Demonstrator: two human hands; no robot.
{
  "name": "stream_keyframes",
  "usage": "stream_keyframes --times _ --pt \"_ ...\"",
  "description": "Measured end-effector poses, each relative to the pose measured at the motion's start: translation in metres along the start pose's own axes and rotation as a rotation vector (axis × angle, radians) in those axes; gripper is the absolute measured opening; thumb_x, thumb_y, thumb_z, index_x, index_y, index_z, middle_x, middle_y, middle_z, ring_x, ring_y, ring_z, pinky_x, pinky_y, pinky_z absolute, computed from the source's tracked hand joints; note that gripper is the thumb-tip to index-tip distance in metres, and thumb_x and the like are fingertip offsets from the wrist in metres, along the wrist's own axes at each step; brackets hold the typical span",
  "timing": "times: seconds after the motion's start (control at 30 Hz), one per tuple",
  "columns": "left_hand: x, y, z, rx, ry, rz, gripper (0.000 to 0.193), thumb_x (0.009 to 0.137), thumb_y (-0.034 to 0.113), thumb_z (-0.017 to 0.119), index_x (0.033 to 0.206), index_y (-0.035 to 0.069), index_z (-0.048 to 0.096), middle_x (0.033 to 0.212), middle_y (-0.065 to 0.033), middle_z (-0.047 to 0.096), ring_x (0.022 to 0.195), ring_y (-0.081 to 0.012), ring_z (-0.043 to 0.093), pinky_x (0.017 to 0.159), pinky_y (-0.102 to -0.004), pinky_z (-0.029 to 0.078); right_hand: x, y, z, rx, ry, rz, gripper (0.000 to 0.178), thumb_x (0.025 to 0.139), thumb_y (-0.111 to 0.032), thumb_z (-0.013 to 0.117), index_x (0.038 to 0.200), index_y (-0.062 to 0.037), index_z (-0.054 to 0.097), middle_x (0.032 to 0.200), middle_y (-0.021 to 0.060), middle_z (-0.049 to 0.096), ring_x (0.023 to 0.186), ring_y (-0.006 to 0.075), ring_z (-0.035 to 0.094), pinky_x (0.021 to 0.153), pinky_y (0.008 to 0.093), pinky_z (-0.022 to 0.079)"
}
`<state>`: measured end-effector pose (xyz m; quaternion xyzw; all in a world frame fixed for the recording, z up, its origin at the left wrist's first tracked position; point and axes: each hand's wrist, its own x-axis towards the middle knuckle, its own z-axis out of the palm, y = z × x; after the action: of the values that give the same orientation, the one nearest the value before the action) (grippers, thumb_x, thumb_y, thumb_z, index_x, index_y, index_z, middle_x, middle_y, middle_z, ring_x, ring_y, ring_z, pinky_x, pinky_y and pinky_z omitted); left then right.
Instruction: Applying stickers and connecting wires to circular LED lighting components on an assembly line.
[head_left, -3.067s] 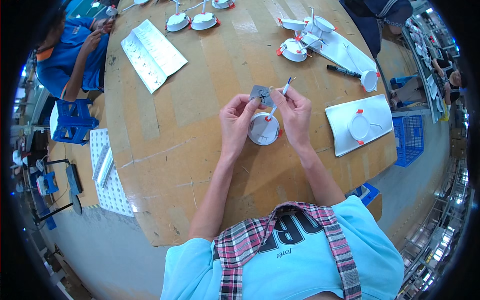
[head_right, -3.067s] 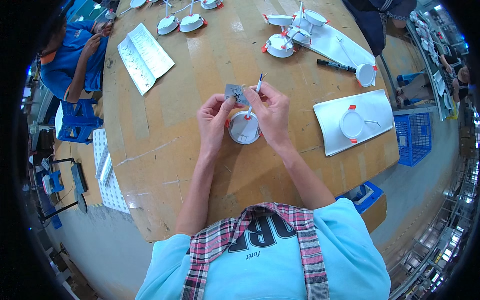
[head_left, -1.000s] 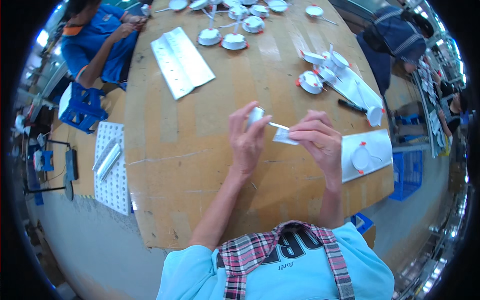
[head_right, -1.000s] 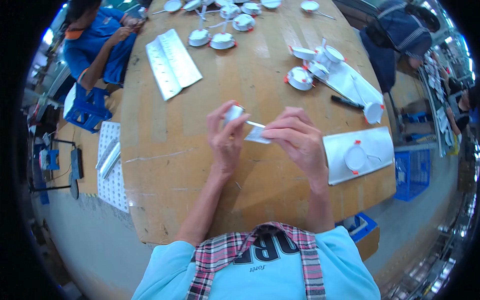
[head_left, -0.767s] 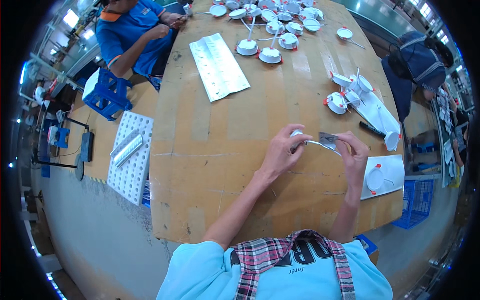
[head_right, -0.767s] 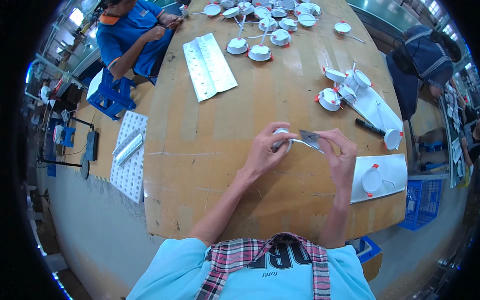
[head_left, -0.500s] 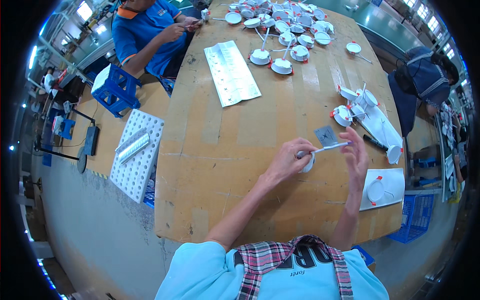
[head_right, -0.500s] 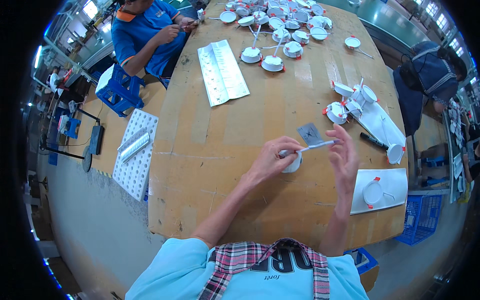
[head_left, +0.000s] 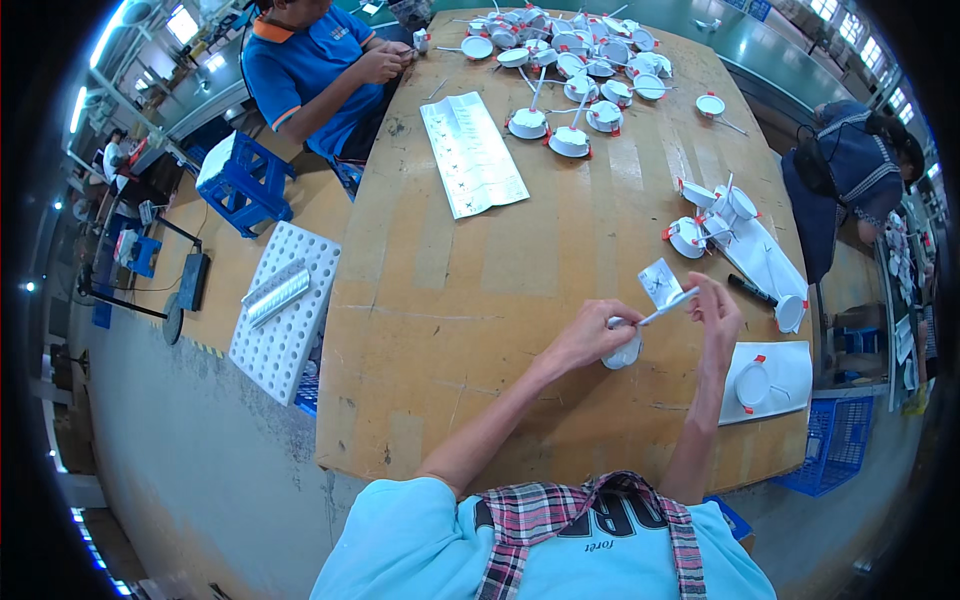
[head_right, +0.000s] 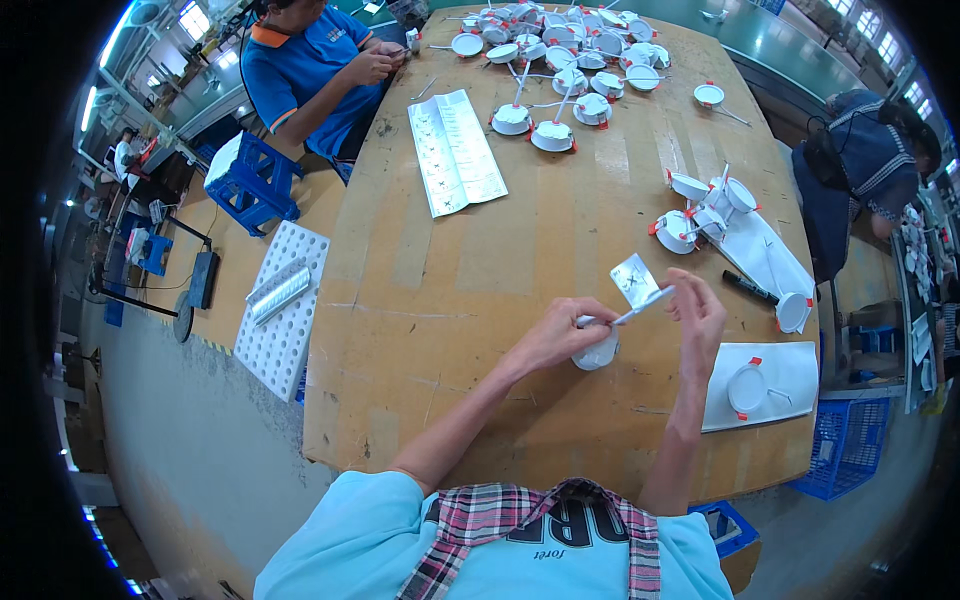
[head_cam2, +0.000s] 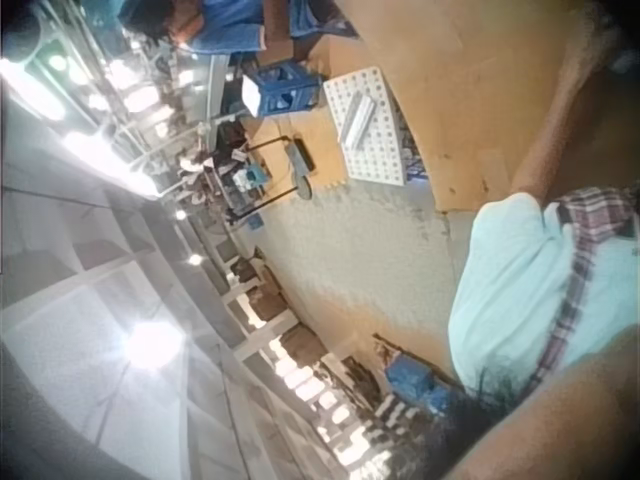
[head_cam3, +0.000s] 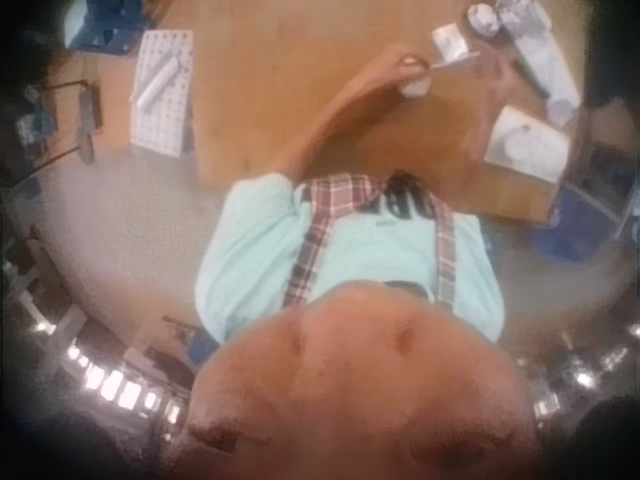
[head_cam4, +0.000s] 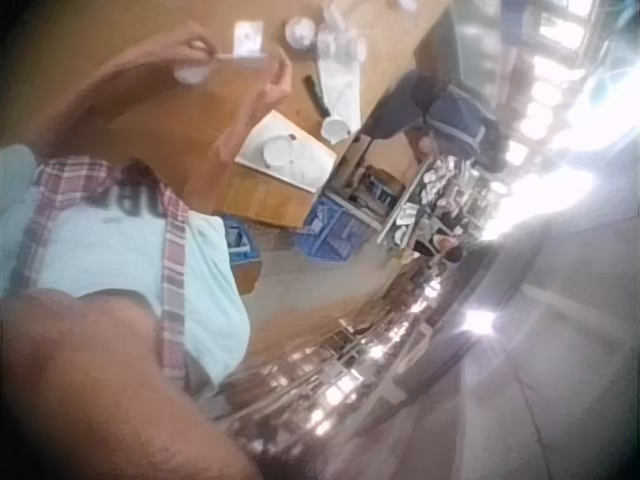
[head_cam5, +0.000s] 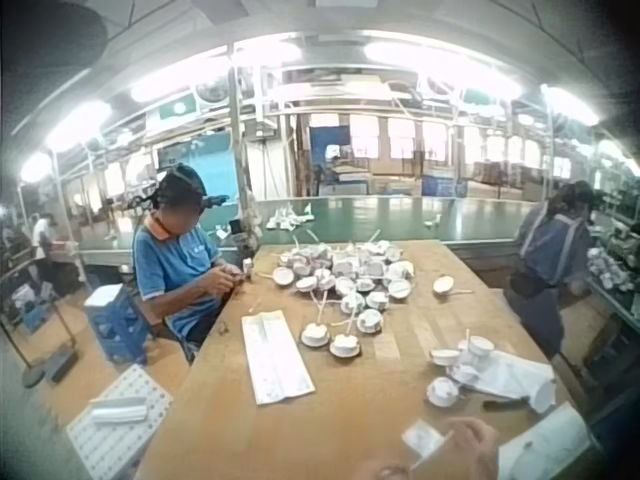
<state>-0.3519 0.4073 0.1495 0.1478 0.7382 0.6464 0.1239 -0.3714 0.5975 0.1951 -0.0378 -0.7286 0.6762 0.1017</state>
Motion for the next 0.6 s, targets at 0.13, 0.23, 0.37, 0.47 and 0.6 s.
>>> stream_keyframes --times 0.13,0.23,0.37,0.47,0.6 --pt "0.002 0.003 0.003 -0.032 0.034 -0.054 0.029 0.08 0.015 0.06 0.103 0.001 0.069 0.091 -0.0123 0.068 0.083 -0.0175 0.064 0.076 -0.0326 0.05 -0.005 0.004 0.006 -0.192 -0.107 0.064 0.021 0.09 -0.019 0.062 0.088 0.0016 0.067 0.068 0.0 0.057 0.061 0.0054 0.049 0.057 0.0212 0.038" --pt "0.0 0.0 0.007 -0.023 0.04 -0.036 0.028 0.081 0.015 0.059 0.103 0.002 0.07 0.092 -0.0118 0.068 0.083 -0.017 0.064 0.075 -0.0318 0.05 -0.006 0.009 0.007 -0.14 -0.072 0.046 0.017 0.088 -0.015 0.065 0.081 0.0005 0.065 0.066 -0.0006 0.056 0.059 0.0049 0.048 0.055 0.0206 0.037" --pt "-0.002 -0.003 0.017 -0.077 0.084 0.007 0.026 0.083 0.013 0.058 0.103 0.003 0.07 0.093 -0.0117 0.068 0.083 -0.0173 0.064 0.075 -0.0312 0.05 -0.006 0.022 0.003 -0.001 -0.024 0.048 0.018 0.088 -0.014 0.065 0.081 0.0026 0.065 0.066 -0.0008 0.057 0.059 0.0036 0.049 0.053 0.0196 0.037" --pt "-0.004 0.001 0.027 -0.101 0.099 0.002 0.024 0.084 0.013 0.058 0.103 0.002 0.069 0.092 -0.0119 0.068 0.084 -0.0174 0.064 0.075 -0.0313 0.05 -0.006 0.026 -0.001 -0.015 0.029 0.027 0.018 0.089 -0.015 0.064 0.081 0.002 0.065 0.067 0.0001 0.058 0.058 0.0038 0.049 0.052 0.0196 0.037" --pt "0.001 -0.014 0.039 -0.121 0.219 -0.042 0.024 0.086 0.013 0.06 0.104 -0.001 0.068 0.091 -0.0106 0.069 0.083 -0.0143 0.063 0.076 -0.03 0.05 -0.004 0.022 0.004 -0.037 0.054 0.035 0.02 0.089 -0.015 0.063 0.085 0.0036 0.066 0.071 0.0006 0.059 0.062 0.0062 0.053 0.058 0.0206 0.044"
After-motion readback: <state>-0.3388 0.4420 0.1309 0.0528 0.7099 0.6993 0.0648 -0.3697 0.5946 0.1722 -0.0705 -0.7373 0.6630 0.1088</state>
